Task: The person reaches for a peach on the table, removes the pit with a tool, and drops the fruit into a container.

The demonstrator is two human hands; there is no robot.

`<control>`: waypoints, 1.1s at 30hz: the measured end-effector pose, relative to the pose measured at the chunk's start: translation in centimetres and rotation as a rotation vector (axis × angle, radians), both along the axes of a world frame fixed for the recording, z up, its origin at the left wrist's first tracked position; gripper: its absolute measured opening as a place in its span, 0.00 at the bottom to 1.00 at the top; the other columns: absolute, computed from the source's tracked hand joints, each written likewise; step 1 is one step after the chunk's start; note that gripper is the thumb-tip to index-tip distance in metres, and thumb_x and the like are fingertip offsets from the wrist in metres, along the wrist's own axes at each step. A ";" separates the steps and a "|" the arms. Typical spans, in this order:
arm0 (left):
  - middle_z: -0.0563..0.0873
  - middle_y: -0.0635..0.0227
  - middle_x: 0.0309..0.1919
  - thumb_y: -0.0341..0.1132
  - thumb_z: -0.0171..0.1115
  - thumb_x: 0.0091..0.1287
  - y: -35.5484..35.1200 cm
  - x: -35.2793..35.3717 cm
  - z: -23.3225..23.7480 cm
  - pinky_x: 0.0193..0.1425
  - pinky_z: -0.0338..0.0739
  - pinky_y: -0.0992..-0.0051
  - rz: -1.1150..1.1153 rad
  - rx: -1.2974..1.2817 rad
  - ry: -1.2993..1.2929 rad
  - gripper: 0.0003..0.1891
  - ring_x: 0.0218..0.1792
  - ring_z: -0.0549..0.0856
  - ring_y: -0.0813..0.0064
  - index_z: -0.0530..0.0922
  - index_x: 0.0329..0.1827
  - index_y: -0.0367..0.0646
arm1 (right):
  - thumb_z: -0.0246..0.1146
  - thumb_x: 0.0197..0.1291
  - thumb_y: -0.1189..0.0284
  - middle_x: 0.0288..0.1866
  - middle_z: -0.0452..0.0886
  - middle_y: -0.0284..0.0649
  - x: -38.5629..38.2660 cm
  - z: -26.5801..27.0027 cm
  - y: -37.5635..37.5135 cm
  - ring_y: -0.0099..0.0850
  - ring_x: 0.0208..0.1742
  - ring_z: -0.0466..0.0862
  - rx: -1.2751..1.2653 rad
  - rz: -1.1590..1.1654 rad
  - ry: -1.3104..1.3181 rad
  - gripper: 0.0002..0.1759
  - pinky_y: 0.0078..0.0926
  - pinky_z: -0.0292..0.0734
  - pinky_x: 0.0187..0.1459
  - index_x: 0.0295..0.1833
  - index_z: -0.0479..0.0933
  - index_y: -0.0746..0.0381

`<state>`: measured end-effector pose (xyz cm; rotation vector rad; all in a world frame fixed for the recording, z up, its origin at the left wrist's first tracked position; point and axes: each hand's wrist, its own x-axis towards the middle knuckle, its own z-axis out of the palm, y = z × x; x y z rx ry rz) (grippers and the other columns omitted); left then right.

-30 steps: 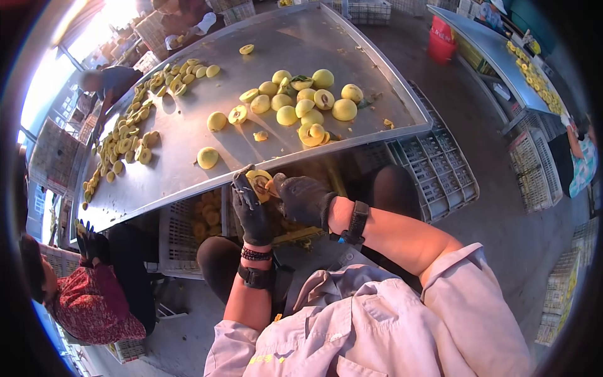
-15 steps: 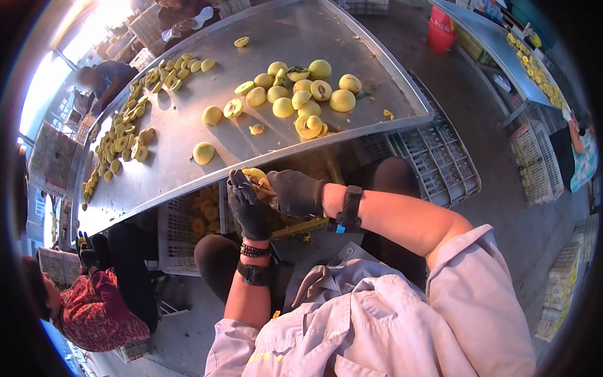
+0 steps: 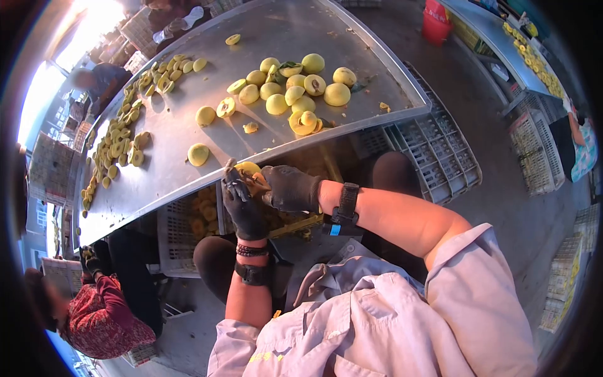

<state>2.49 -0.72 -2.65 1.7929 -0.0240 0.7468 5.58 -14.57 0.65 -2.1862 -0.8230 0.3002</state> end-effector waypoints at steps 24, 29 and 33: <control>0.79 0.63 0.49 0.44 0.43 0.77 0.4 -0.4 0.6 0.49 0.79 0.76 -0.164 -0.343 0.110 0.20 0.49 0.80 0.76 0.71 0.59 0.38 | 0.62 0.54 0.69 0.36 0.82 0.55 -1.0 -1.0 0.3 0.52 0.40 0.82 0.083 -0.200 -0.201 0.18 0.44 0.77 0.40 0.49 0.72 0.65; 0.77 0.55 0.52 0.41 0.40 0.77 0.2 -0.4 0.1 0.61 0.71 0.69 -0.132 -0.158 0.149 0.21 0.53 0.76 0.66 0.69 0.61 0.32 | 0.61 0.53 0.71 0.35 0.82 0.56 -1.6 -0.5 0.3 0.52 0.40 0.82 0.029 -0.191 -0.140 0.18 0.44 0.77 0.40 0.49 0.71 0.68; 0.76 0.56 0.53 0.43 0.40 0.77 0.1 -0.3 -0.8 0.61 0.71 0.70 -0.080 -0.247 0.183 0.22 0.53 0.77 0.68 0.68 0.62 0.33 | 0.62 0.50 0.73 0.35 0.81 0.57 -1.8 -1.5 0.8 0.52 0.41 0.82 0.042 -0.188 -0.084 0.20 0.44 0.77 0.41 0.49 0.71 0.69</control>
